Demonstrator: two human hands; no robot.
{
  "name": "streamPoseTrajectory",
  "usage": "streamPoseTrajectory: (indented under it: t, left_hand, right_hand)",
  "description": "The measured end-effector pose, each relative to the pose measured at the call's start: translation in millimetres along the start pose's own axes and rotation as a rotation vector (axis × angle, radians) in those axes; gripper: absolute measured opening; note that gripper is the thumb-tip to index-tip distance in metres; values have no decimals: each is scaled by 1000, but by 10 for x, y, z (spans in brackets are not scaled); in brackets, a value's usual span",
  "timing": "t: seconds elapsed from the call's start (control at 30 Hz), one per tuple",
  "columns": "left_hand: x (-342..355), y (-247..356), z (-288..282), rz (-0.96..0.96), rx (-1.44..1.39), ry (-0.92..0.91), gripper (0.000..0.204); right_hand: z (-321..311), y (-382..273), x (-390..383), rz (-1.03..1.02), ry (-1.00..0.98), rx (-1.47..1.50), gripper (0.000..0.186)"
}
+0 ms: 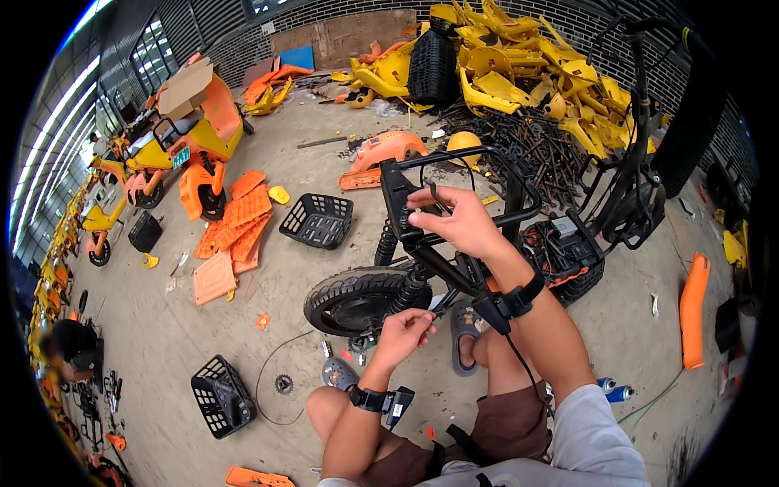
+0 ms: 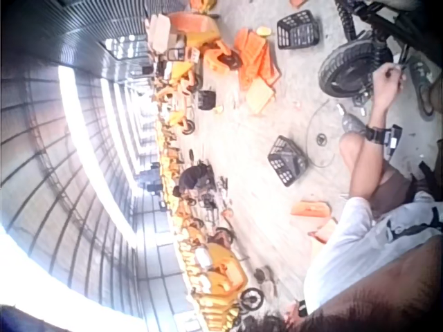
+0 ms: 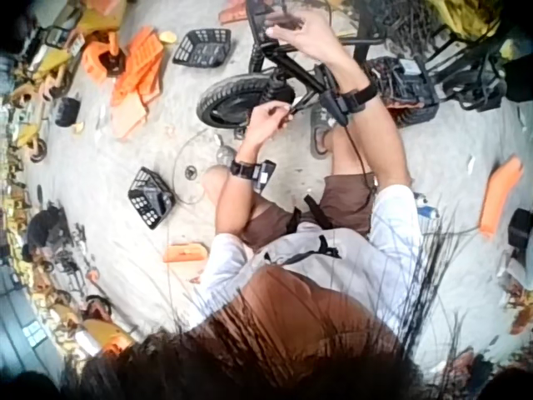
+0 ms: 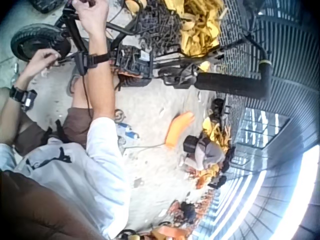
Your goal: The person works on the metal frame of a scooter, installing small metal components and securing a black plastic housing using their hands.
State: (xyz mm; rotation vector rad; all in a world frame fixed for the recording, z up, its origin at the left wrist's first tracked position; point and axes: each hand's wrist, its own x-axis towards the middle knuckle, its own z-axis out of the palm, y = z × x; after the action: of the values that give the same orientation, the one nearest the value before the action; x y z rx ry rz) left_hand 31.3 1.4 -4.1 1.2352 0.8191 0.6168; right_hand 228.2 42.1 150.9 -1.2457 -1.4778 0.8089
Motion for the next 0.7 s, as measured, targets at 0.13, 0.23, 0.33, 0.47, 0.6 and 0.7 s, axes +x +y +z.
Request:
streamPoseTrajectory:
  t: [0.13, 0.23, 0.33, 0.47, 0.6, 0.7]
  left_hand:
    - [-8, -3, -27, 11, -15, -2, 21]
    - [-6, -24, -42, 3, -5, -4, 21]
    - [-2, -29, -49, 2, -6, -7, 20]
    - [-47, 1, -73, 3, -9, 5, 20]
    - [-59, 19, -65, 0, -3, 9, 19]
    - [-67, 21, -66, 5, -12, 5, 19]
  right_hand:
    - [-12, 36, -12, -4, -10, 146, 41]
    - [30, 15, -18, -3, 26, 59, 42]
    - [22, 118, 19, -75, 43, 108, 42]
    - [-15, 15, -10, 29, -40, -47, 41]
    - [17, 11, -42, -61, 64, 50, 36]
    - [-4, 6, -38, -33, 14, 37, 34]
